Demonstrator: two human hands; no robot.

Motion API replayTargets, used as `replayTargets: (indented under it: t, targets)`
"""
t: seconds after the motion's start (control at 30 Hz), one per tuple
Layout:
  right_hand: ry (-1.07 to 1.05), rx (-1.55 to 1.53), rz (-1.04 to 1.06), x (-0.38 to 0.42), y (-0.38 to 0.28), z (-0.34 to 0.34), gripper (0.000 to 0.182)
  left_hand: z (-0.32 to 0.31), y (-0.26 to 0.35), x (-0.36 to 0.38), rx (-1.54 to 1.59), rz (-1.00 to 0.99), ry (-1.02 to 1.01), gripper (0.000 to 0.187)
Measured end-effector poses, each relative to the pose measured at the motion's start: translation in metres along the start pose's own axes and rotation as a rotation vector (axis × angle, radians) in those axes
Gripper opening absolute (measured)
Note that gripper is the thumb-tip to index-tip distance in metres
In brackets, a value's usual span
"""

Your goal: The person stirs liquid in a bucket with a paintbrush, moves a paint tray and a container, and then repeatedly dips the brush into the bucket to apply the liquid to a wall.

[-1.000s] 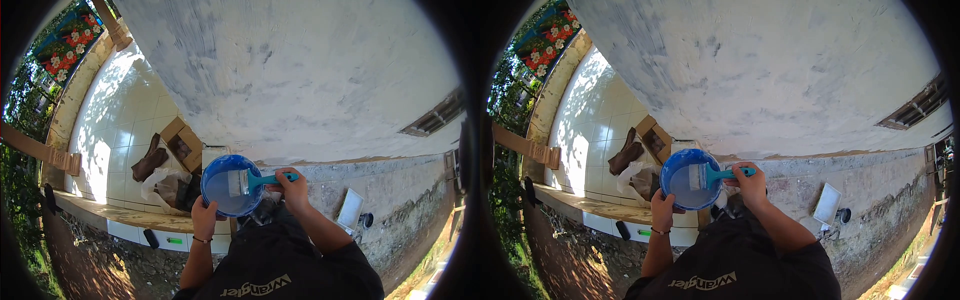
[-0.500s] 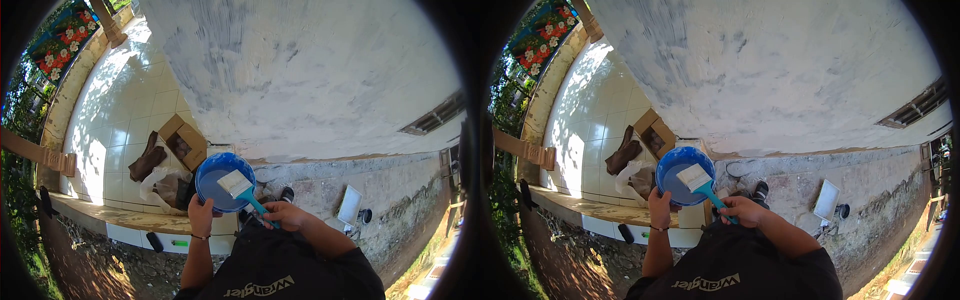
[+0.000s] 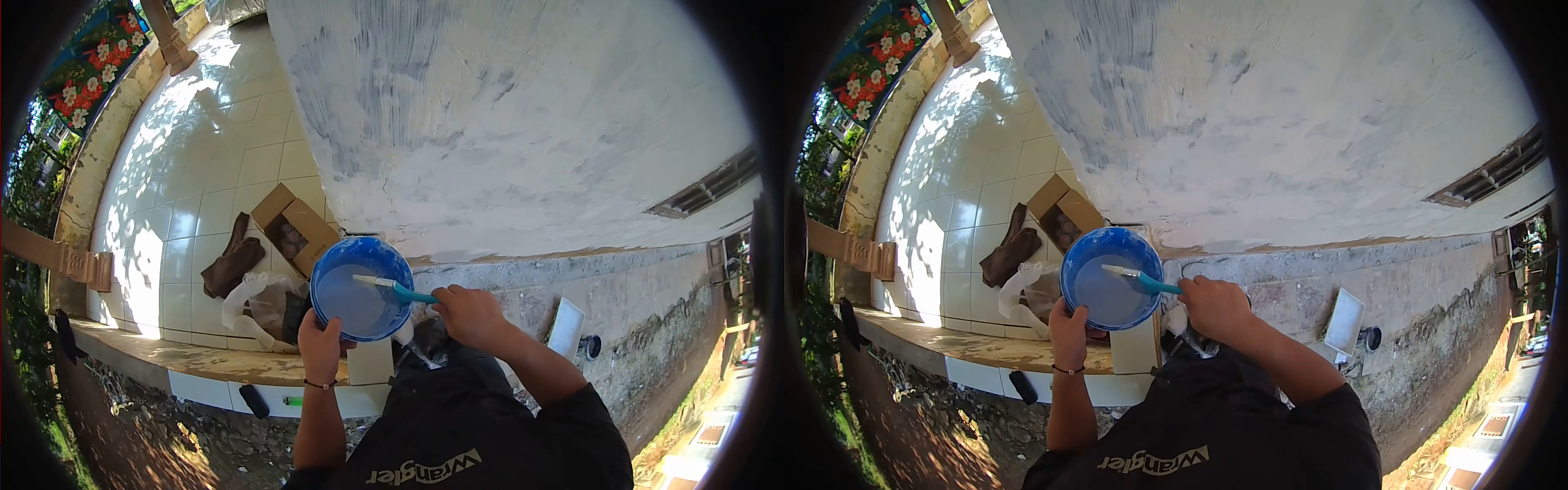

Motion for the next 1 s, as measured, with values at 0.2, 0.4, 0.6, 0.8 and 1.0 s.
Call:
replayTargets:
  t: [0.2, 0.4, 0.6, 0.8, 1.0]
  targets:
    - [0.032, 0.053, 0.042, -0.001, -0.008, 0.003, 0.017, 0.0, 0.005, 0.001, 0.032, -0.003, -0.006, 0.018]
    - [0.025, 0.093, 0.049, -0.008, -0.01, 0.001, 0.016, 0.002, 0.005, -0.001, 0.015, -0.017, 0.018, 0.017]
    - [-0.058, -0.006, -0.038, -0.012, -0.004, -0.012, 0.018, 0.009, -0.005, -0.001, 0.017, -0.036, 0.042, 0.017]
    - [0.063, -0.377, -0.173, -0.037, -0.007, -0.004, 0.019, 0.019, 0.001, 0.004, 0.037, -0.076, 0.124, 0.018]
    - [0.505, -0.242, -0.002, -0.12, -0.033, 0.005, 0.014, 0.039, -0.004, 0.015, 0.037, -0.109, 0.164, 0.024]
Point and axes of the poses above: each hand's wrist, its own x-axis away from the middle knuckle, its own z-axis out of the back of the hand, y = z × x, the point moved 1 cm from there along -x, towards the middle knuckle, and after that the axes turned 15 degrees about -z, right-handed, at the moved point
